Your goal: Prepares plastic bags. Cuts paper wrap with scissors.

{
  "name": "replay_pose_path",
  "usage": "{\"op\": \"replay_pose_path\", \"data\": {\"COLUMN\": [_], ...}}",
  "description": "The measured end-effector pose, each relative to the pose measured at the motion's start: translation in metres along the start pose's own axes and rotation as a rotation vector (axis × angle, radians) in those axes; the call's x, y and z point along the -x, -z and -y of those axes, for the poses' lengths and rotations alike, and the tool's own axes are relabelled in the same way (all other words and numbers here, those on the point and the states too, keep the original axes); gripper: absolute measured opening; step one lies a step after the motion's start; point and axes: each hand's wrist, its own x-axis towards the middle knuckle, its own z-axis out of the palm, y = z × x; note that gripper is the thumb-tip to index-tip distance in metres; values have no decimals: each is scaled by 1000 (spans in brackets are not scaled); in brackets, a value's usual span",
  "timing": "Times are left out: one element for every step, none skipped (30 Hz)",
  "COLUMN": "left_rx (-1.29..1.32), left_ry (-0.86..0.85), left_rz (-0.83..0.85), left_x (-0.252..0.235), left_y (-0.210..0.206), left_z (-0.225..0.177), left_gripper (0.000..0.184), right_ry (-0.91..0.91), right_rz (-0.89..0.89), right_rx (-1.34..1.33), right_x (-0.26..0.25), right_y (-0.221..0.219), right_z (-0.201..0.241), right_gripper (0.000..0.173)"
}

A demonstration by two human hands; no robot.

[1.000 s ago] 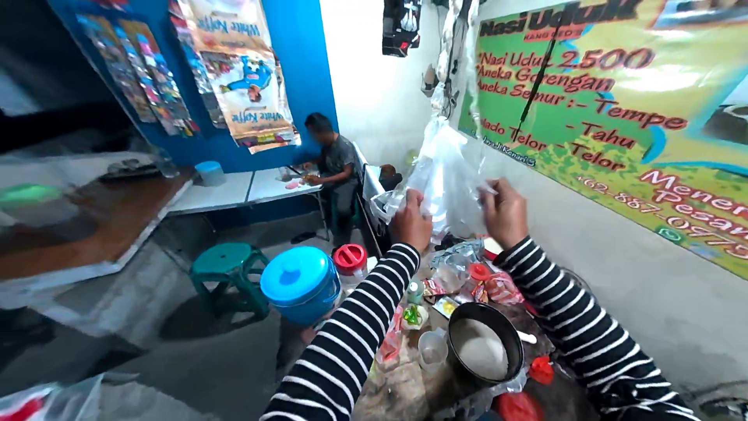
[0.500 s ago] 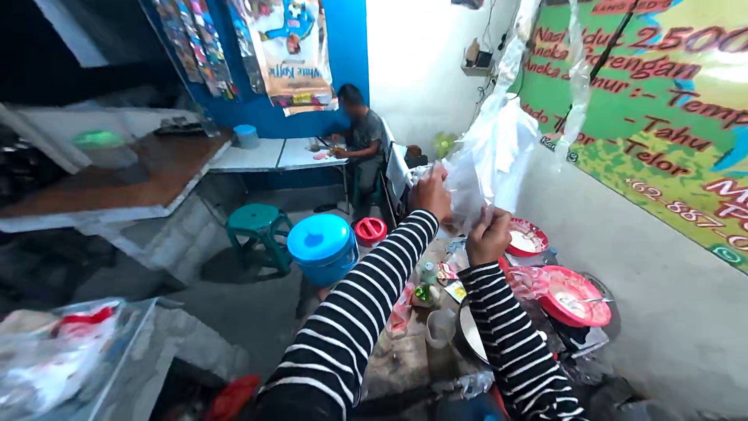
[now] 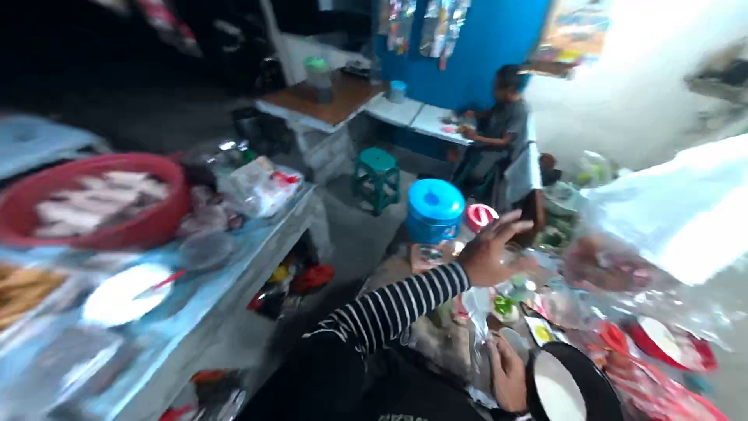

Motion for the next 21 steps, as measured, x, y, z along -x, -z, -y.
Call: {"op": "replay_pose_path", "data": {"left_rx": [60,144,224,280,311,300,268,236,227,260,334,425,502,549,566,565,558,558,537,486,412], "left_ry": [89,203,314,399,449,488,573,677,781,867,921,935,929,916,904,903,901,905,905,941,990], "left_rz": [82,192,299,388,441,439,413,356,269,148,0,-155,-282,-384,-471,-555,-643,-725,-782,-798,-811], "left_x": [44,87,129,168,205,240,270,296,319,340,360,379,397,414,430,444,457,470,483,495,504], "left_y": [13,29,45,61,75,87,102,119,135,152,166,179,190,198,206,212,217,222,227,233,238], "left_z": [23,41,55,62,67,71,68,61,52,39,24,10,-1,-10,-18,-25,-32,-39,-45,-51,-56], "left_gripper": [61,56,48,43,38,35,34,34,35,35,34,33,31,30,29,27,24,25,27,29,31], "right_ry": [-63,-135,-223,-298,-334,-306,-246,-169,-85,-9,74,150,208,254,301,347,400,452,513,568,614], "right_rz": [164,299,404,485,554,614,664,718,773,820,849,882,920,964,1008,1038,1061,1082,1084,1067,1031], "right_rx": [-29,-54,-69,-77,-74,-78,-100,-132,-146,-126,-85,-32,13,43,50,36,29,35,65,99,122], "right_x": [0,-4,-10,-16,-22,-26,-29,-34,-40,-46,-52,-58,-63,-67,-68,-67,-65,-61,-56,-49,-39], "right_y": [4,3,-1,-10,-22,-34,-49,-66,-86,-106,-128,-150,-172,-194,-215,-236,-256,-275,-293,-309,-323], "right_z": [8,28,54,80,98,99,88,73,62,64,74,88,104,120,136,152,167,180,192,202,213], "right_gripper": [23,23,25,30,32,32,30,30,27,26,26,29,31,32,34,34,33,32,31,30,29]}}
